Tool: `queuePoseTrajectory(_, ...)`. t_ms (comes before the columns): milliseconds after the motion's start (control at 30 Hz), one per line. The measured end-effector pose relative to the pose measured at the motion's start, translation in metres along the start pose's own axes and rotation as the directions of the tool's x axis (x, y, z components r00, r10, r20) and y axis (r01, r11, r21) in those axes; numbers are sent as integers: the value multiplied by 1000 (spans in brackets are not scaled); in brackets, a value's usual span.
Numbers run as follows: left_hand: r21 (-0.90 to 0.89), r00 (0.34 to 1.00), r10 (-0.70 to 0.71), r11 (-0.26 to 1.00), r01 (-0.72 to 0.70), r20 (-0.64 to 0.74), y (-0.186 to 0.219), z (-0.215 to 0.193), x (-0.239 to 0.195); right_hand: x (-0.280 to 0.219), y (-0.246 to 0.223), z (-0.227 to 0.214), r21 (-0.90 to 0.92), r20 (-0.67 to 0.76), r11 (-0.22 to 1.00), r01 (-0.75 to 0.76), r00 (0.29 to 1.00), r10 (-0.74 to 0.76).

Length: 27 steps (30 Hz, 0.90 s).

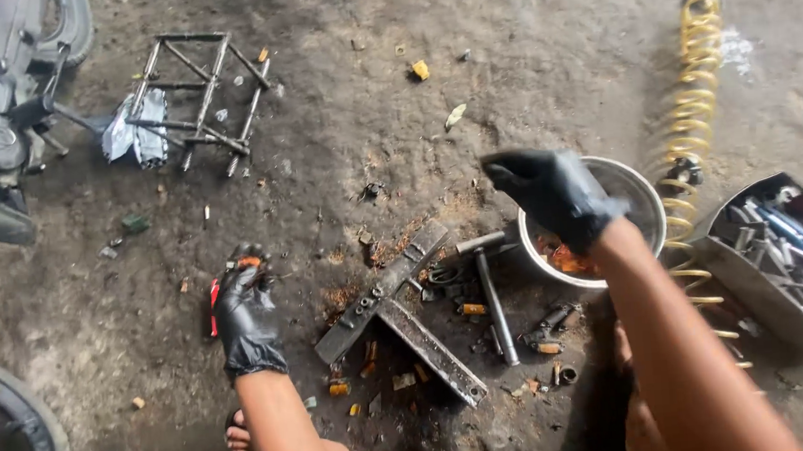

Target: The person uses a hammer to crush a reddish-brown fibrous material on a metal bar. They then pick up the crushed material with gloved hands, break it apart, and place it into a metal pot.

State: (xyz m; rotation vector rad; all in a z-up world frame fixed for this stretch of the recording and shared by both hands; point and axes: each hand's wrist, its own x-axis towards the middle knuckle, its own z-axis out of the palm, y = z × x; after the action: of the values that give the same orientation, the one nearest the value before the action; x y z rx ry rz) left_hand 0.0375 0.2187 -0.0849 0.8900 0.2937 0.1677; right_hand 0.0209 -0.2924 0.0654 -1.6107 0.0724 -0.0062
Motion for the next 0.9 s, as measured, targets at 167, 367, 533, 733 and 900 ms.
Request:
queuePoseTrajectory(167, 53, 992, -34, 998, 28, 121, -2, 44, -19, 39, -109, -36, -898, 322, 341, 280, 944, 72)
queuePoseTrajectory(367, 38, 951, -200, 980, 196, 237, -54, 82, -24, -12, -126, -163, -975, 102, -156, 160, 939, 327)
queuePoseTrajectory(533, 167, 908, -351, 933, 318, 231, -103, 112, -35, -95, -39, -278, -966, -66, 228, -120, 971, 231)
queuePoseTrajectory(733, 230, 872, -437, 892, 389, 221, -169, 134, -30, -232, 231, -360, -880, -321, 165, -445, 815, 483)
queuePoseTrajectory(900, 233, 799, -581, 808, 542, 158, -185, 180, -45, -297, 338, -301, -808, -523, 125, -576, 798, 300)
